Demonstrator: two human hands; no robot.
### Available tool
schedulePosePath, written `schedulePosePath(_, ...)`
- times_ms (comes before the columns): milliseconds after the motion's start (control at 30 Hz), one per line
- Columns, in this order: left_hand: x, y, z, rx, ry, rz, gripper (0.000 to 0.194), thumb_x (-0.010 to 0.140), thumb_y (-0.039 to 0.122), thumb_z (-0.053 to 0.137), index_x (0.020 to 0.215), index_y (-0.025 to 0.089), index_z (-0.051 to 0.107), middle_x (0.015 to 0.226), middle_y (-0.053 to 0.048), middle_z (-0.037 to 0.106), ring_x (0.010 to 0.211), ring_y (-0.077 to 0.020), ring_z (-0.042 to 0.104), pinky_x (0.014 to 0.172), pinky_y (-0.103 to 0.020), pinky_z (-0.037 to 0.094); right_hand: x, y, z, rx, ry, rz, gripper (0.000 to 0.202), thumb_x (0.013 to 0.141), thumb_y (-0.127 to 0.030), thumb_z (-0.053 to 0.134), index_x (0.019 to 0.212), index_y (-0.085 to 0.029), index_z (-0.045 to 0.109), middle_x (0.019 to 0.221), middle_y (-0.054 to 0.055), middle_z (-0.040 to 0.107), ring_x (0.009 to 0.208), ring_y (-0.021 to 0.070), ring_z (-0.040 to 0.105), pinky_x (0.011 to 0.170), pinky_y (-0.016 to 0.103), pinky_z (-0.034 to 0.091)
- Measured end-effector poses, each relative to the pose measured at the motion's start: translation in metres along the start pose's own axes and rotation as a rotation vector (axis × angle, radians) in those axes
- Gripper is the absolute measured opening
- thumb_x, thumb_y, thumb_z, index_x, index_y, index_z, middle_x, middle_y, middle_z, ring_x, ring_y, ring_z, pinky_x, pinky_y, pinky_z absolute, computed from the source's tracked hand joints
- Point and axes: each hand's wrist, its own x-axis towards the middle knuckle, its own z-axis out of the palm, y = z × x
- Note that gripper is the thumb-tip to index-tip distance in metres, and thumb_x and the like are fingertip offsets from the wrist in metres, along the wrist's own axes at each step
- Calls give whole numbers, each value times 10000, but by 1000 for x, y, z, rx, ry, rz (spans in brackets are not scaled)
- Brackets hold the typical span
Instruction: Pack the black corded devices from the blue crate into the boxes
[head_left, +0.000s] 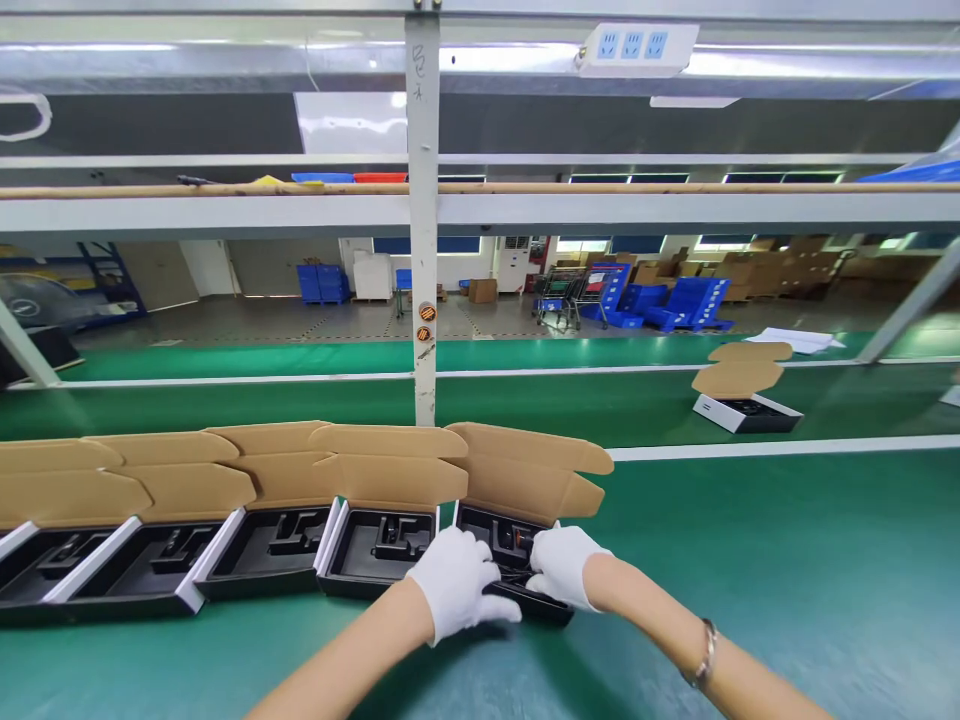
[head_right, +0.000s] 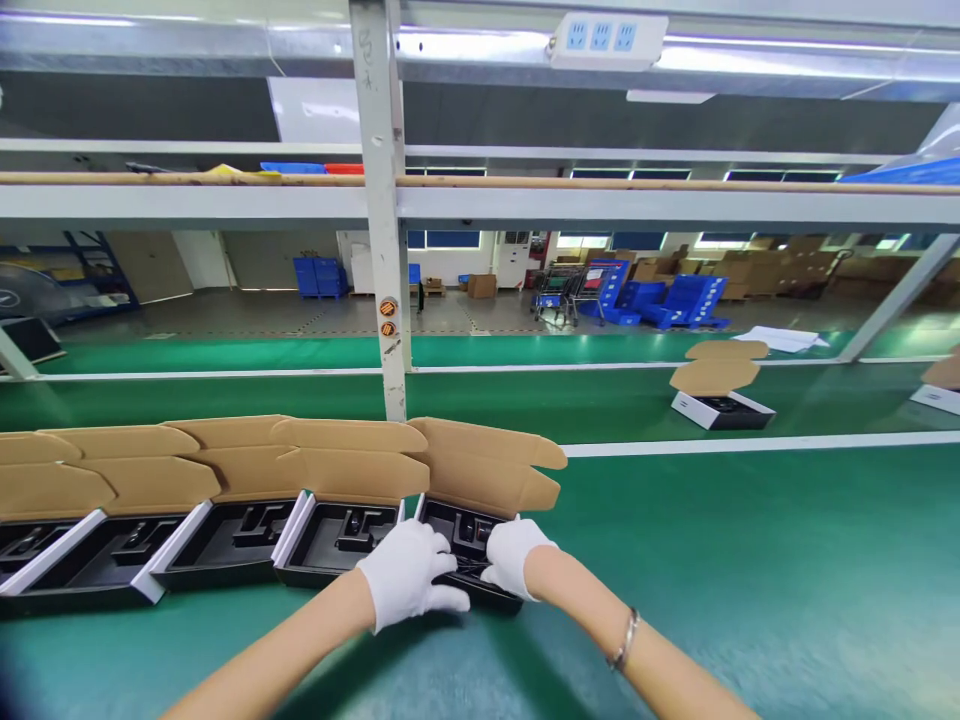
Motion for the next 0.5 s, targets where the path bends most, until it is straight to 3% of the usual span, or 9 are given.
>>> schedulePosePath(100,-3,0,9,79,13,39,497,871,598,518,930,138,697,854,-120,676,774,-300,619,732,-455,493,-8,-13,6,-21,65,-15,291,866,-430,595,909,-177,733,900,126,710,819,300,682,673,357,504)
schedulePosePath(233,-13,2,4,104,104,113,406,893,538,533,999,167,659,1016,-92,683,1014,-292,605,957,-463,464,-19,-18,32,-139,95,4,184,768,-237,702,936,-163,710,923,124,707,863,298,668,729,360,511)
schedulePosePath(300,-33,-4,-3,140,228,111,436,890,540,547,1162,203,602,1211,-78,641,1185,-284,537,1091,-471,375,-16,0,38,-154,98,61,169,763,-163,684,931,-173,704,912,107,704,861,274,665,758,350,508)
schedulePosePath(367,-64,-19,-8,247,368,25,494,892,543,546,1279,238,540,1343,-71,579,1263,-283,493,1126,-495,341,-2,27,33,-157,109,124,180,775,-110,651,938,-169,702,923,105,699,884,264,661,779,347,505)
schedulePosePath(500,-133,-76,-1,566,503,-176,625,814,691,543,1272,268,590,1360,-113,578,1260,-373,505,1046,-595,395,63,70,-3,-191,140,182,190,809,-55,624,972,-121,696,1017,134,680,1008,263,630,912,396,470)
